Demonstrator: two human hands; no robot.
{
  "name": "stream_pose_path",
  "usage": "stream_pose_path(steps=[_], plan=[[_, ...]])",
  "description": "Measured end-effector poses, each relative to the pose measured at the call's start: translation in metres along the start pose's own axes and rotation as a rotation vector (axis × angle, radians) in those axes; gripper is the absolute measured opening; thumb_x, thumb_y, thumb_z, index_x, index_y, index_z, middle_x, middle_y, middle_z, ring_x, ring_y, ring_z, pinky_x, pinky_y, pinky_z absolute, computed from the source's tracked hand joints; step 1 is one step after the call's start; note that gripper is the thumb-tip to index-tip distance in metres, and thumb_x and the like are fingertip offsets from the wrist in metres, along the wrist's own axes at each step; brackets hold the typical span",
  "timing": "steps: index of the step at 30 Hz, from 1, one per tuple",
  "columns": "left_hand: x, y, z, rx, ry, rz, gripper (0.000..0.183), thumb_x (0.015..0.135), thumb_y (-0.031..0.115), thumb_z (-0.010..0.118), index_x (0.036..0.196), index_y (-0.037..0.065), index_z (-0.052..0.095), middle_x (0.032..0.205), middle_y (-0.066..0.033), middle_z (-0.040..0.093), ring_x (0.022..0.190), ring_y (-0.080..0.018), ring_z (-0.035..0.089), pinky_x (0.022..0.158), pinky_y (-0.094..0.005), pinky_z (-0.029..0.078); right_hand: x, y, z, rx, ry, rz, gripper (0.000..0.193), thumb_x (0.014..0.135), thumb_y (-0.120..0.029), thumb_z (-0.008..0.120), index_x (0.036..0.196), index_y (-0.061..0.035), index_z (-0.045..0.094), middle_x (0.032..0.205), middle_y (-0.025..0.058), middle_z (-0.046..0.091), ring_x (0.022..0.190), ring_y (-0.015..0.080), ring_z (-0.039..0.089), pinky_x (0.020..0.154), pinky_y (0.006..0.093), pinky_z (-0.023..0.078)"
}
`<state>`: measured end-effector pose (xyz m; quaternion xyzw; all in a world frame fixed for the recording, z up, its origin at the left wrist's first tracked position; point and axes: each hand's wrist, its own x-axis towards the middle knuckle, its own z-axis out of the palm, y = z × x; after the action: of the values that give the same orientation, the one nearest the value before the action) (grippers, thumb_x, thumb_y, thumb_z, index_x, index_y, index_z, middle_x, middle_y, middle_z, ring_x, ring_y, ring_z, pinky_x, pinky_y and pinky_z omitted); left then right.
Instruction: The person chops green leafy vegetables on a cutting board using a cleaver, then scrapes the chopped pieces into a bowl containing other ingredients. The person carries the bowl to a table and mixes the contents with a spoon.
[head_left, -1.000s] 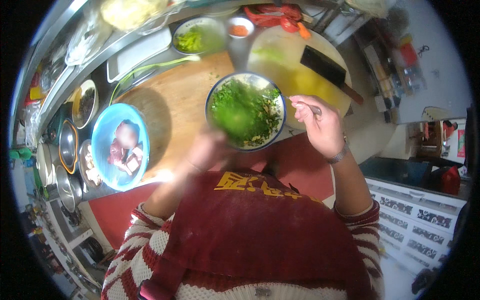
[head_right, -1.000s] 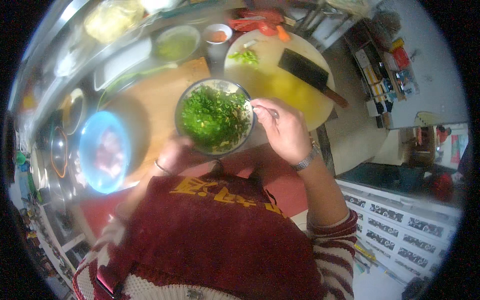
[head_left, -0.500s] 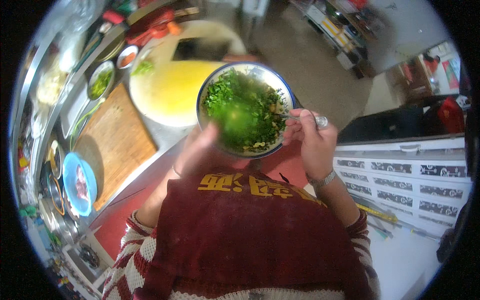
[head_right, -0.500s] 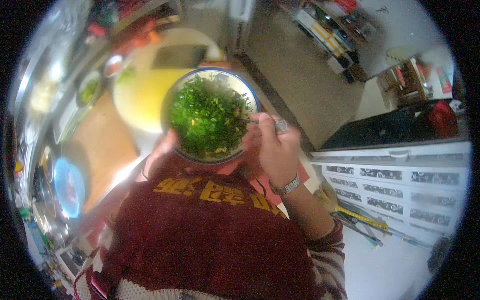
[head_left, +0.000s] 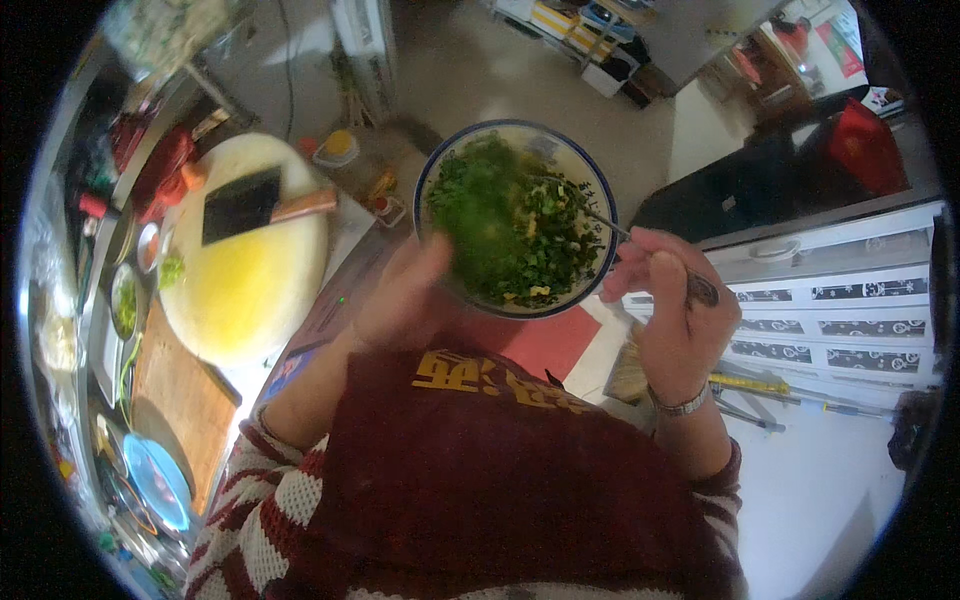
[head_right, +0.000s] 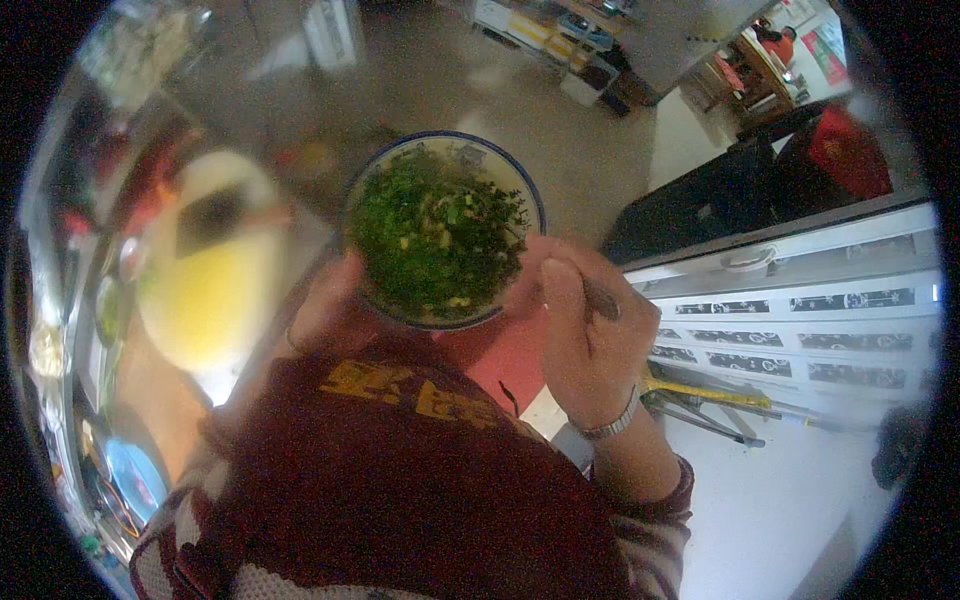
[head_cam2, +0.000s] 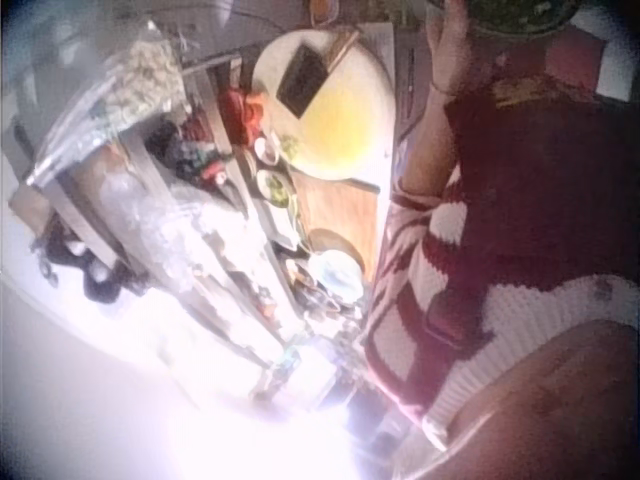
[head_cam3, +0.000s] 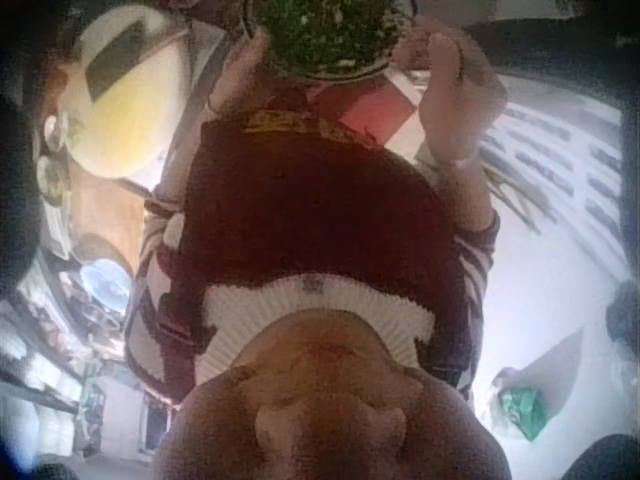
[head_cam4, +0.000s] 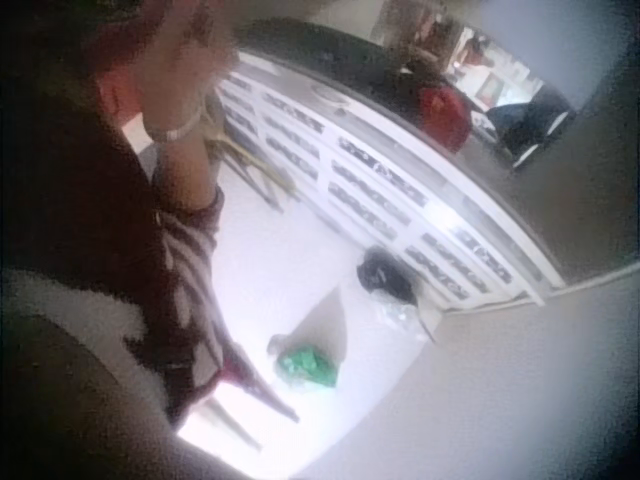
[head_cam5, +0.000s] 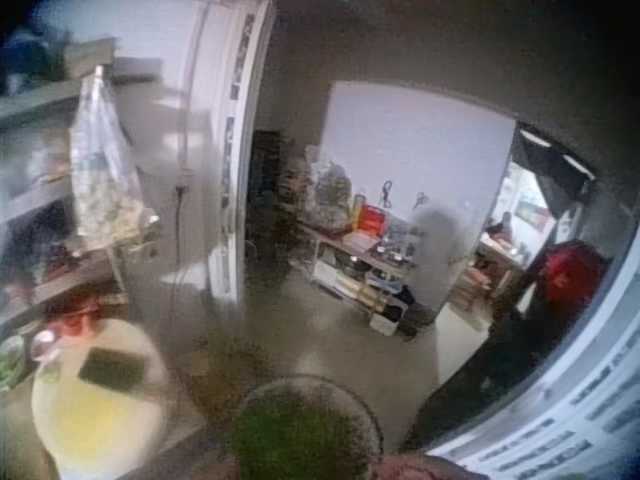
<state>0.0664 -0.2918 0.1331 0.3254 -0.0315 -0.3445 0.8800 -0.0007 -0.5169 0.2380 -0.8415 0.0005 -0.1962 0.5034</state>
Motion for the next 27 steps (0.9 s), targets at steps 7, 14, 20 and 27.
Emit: stream_pose_path(steps=[7,14,20,27], plan=[[0.128,0.027,0.003,0.03,-0.097,-0.13,0.072,0.097,0.054,0.053,0.15,0.007,0.037,0.146,-0.0149,0.049,0.132,-0.0321,0.051,0.109,-0.0503,0.045,0.085,0.041,-0.011,-0.102,0.057,-0.076,0.031,0.105,-0.018,0.049,0.108,0.0078,0.068,0.083,0.0159,0.072,0.066,0.0182,0.07,0.059,0.0299,0.059],[0.26,0.077,0.023,-0.043,0.014,-0.235,0.047,0.106,0.033,0.045,0.142,0.002,0.042,0.14,-0.0166,0.053,0.125,-0.0332,0.055,0.104,-0.0534,0.047,0.174,0.068,-0.033,-0.16,-0.015,-0.057,0.022,0.1,-0.011,0.055,0.107,0.0036,0.069,0.091,0.0169,0.072,0.071,0.022,0.069,0.063,0.0323,0.057],[0.344,0.098,0.01,0.161,-0.04,-0.261,0.057,0.101,0.042,0.055,0.143,0.005,0.043,0.136,-0.0188,0.056,0.116,-0.0361,0.059,0.093,-0.0522,0.052,0.256,0.128,-0.035,-0.337,-0.027,-0.074,0.018,0.09,-0.002,0.066,0.108,-0.0023,0.07,0.099,0.0201,0.071,0.086,0.0339,0.071,0.077,0.0368,0.058],[0.43,0.09,-0.014,0.194,-0.01,-0.255,0.056,0.097,0.048,0.057,0.133,0.005,0.049,0.112,-0.0136,0.061,0.094,-0.0321,0.06,0.077,-0.0479,0.049,0.333,0.146,-0.084,-0.149,0.071,-0.19,0.017,0.096,-0.01,0.061,0.099,0.0029,0.071,0.089,0.0118,0.072,0.067,0.0157,0.062,0.06,0.0293,0.05]])
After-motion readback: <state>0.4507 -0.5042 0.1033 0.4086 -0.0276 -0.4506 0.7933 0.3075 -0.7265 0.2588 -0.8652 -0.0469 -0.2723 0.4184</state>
